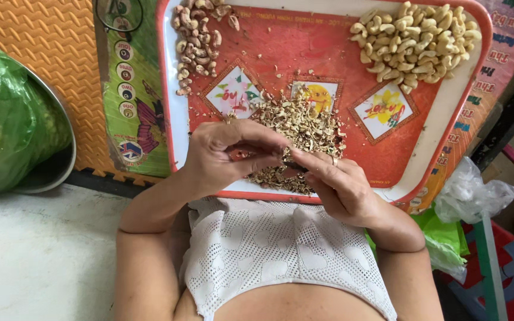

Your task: The person peels the outer skin off roasted cashew nuts by hand, separating the kernels from the skins. The peeled kernels are placed on the right side of a tray, while the skins accumulate in the center.

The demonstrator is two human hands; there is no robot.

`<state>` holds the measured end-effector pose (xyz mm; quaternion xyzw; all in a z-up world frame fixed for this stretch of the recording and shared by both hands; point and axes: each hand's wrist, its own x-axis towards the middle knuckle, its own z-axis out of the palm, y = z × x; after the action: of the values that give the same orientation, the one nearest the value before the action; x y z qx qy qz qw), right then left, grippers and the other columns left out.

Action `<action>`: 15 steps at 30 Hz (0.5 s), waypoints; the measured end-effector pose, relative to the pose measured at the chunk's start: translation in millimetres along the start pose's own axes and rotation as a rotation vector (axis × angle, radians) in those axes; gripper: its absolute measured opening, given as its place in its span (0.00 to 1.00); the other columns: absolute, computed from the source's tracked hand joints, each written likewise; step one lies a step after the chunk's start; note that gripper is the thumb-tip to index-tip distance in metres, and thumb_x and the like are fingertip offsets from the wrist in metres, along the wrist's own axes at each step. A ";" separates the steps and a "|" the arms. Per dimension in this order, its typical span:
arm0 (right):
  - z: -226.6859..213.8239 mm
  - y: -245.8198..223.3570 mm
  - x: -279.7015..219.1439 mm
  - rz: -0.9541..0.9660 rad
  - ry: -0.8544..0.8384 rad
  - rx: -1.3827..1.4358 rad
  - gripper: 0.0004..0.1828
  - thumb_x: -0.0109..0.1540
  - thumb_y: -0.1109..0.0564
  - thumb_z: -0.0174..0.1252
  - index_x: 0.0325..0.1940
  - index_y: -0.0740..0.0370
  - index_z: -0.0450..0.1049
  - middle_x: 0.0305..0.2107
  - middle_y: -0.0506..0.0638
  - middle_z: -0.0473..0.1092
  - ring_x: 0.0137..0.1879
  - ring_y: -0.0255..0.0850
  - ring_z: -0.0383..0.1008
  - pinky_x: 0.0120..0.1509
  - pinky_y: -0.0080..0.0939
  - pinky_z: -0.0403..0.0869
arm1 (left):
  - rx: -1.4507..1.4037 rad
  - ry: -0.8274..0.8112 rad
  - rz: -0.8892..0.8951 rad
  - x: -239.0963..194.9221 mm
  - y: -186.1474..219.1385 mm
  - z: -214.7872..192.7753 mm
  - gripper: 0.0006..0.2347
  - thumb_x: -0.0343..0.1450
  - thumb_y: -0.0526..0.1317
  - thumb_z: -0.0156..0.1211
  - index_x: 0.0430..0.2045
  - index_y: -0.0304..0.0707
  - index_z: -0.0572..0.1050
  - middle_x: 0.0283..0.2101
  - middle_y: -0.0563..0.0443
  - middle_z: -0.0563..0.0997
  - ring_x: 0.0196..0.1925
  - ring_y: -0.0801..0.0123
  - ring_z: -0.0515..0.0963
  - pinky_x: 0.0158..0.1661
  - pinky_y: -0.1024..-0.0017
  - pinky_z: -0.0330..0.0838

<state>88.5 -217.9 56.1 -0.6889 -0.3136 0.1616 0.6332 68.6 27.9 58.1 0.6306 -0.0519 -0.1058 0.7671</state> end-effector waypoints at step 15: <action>-6.6 -2.3 2.7 -0.001 -0.068 0.056 0.20 0.66 0.70 0.50 0.62 0.74 0.73 0.35 0.63 0.78 0.33 0.53 0.82 0.34 0.48 0.79 | 0.135 0.034 0.158 0.1 0.3 2.4 0.10 0.64 0.28 0.77 0.35 0.38 0.84 0.41 0.45 0.87 0.42 0.62 0.89 0.42 0.68 0.84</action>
<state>94.0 -221.2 59.8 -0.6648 -0.3305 0.1934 0.6414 68.2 25.6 58.8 0.6766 -0.0953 -0.0306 0.7295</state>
